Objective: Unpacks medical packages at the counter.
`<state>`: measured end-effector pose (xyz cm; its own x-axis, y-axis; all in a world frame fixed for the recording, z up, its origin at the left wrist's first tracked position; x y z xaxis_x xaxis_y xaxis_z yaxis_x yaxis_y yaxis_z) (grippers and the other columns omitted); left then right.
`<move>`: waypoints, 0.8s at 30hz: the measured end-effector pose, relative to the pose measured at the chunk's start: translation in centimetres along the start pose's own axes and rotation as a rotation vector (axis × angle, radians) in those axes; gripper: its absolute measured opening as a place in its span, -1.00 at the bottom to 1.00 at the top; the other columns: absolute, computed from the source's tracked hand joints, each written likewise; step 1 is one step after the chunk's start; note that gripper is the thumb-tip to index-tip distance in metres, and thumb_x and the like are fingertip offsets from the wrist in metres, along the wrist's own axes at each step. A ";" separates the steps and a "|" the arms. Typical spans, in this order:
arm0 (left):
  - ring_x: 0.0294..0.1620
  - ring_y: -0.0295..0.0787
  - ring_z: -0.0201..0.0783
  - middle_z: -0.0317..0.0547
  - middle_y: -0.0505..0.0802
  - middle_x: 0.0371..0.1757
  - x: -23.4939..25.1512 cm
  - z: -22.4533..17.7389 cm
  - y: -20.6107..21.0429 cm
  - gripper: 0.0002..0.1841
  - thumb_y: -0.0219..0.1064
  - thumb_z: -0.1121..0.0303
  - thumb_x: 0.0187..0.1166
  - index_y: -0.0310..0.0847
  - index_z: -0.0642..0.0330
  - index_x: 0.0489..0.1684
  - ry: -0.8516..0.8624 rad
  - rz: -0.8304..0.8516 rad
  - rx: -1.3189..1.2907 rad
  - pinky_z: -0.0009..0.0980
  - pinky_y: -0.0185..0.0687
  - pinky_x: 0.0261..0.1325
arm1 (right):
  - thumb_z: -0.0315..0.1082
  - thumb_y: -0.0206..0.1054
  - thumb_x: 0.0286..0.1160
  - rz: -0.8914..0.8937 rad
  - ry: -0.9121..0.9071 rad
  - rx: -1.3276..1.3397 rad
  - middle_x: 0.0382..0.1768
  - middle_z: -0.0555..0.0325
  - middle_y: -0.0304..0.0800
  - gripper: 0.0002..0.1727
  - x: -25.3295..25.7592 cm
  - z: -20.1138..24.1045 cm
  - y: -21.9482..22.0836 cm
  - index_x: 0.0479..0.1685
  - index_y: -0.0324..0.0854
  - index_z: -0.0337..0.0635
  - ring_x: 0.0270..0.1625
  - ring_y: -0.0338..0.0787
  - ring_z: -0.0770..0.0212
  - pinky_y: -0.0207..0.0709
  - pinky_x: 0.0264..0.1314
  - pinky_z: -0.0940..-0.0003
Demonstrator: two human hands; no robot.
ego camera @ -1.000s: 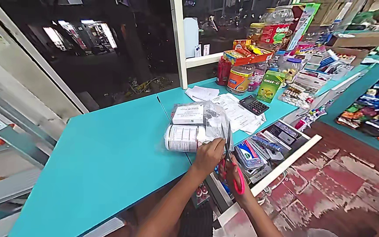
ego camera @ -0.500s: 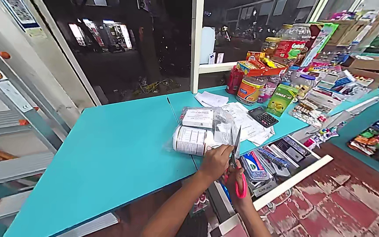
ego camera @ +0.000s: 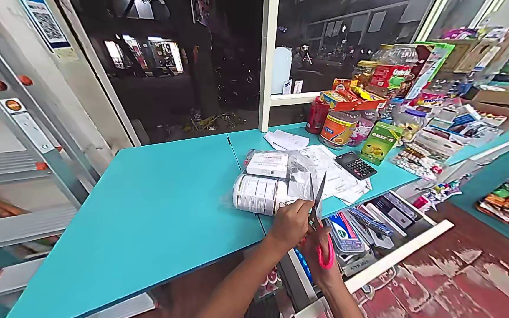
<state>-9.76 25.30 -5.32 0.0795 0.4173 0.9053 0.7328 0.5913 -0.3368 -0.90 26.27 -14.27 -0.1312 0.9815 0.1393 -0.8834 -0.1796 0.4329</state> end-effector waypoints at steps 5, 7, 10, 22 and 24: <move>-0.24 0.94 -0.19 0.05 0.94 -0.17 -0.8 -0.2 -0.1 -0.80 0.25 0.59 0.50 0.84 0.35 -0.15 0.008 -0.018 -0.054 -0.38 0.85 -0.16 | 0.22 -0.14 0.79 0.007 -0.006 0.072 -0.03 0.22 0.82 -0.32 1.5 1.2 -0.2 0.48 0.22 -0.24 -0.03 0.84 0.39 0.74 0.02 0.44; -0.27 0.93 -0.20 0.03 0.93 -0.19 -0.6 0.4 -0.3 -0.80 0.26 0.58 0.51 0.84 0.34 -0.14 -0.038 -0.027 -0.075 -0.39 0.85 -0.17 | 0.36 0.00 0.66 0.029 -0.029 0.088 0.01 0.20 0.82 -0.18 2.0 1.6 0.2 0.46 0.25 -0.27 0.05 0.82 0.38 0.70 0.13 0.42; -0.34 0.91 -0.22 0.04 0.92 -0.24 -0.6 0.9 -0.3 -0.80 0.26 0.59 0.50 0.84 0.35 -0.15 -0.112 -0.036 -0.130 -0.39 0.84 -0.20 | 0.55 0.35 0.19 0.012 -0.005 0.224 0.00 0.11 0.85 0.06 2.3 2.3 0.6 0.38 0.35 -0.26 0.06 0.86 0.28 0.73 0.17 0.30; -0.30 0.87 0.03 0.17 0.83 0.07 1.6 2.2 1.7 -0.65 0.32 0.30 0.55 0.67 0.31 0.21 -0.438 0.323 -0.004 -0.05 0.76 -0.31 | 0.62 0.24 0.20 0.149 0.151 0.173 -0.41 0.27 0.70 -0.09 -1.0 2.4 -0.1 0.17 0.55 -0.05 -0.44 0.67 0.37 0.59 -0.36 0.44; -0.36 0.86 0.02 0.16 0.82 0.09 2.3 1.8 2.2 -0.68 0.33 0.30 0.58 0.75 0.26 0.19 -0.355 0.330 0.096 -0.08 0.78 -0.36 | 0.60 0.23 0.24 0.144 0.152 0.135 -0.42 0.29 0.67 -0.12 -2.2 2.1 -0.8 0.18 0.52 -0.03 -0.46 0.66 0.38 0.58 -0.39 0.45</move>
<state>-9.18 28.76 -4.40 0.0493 0.7927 0.6076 0.6403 0.4418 -0.6284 1.06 24.15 -13.03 -0.3268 0.9419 0.0775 -0.7836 -0.3159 0.5349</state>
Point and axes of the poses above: each hand's wrist, its own x-axis towards the middle knuckle, its own y-axis out of the palm, z = x × y, the point moved 9 cm from there along x, towards the middle knuckle
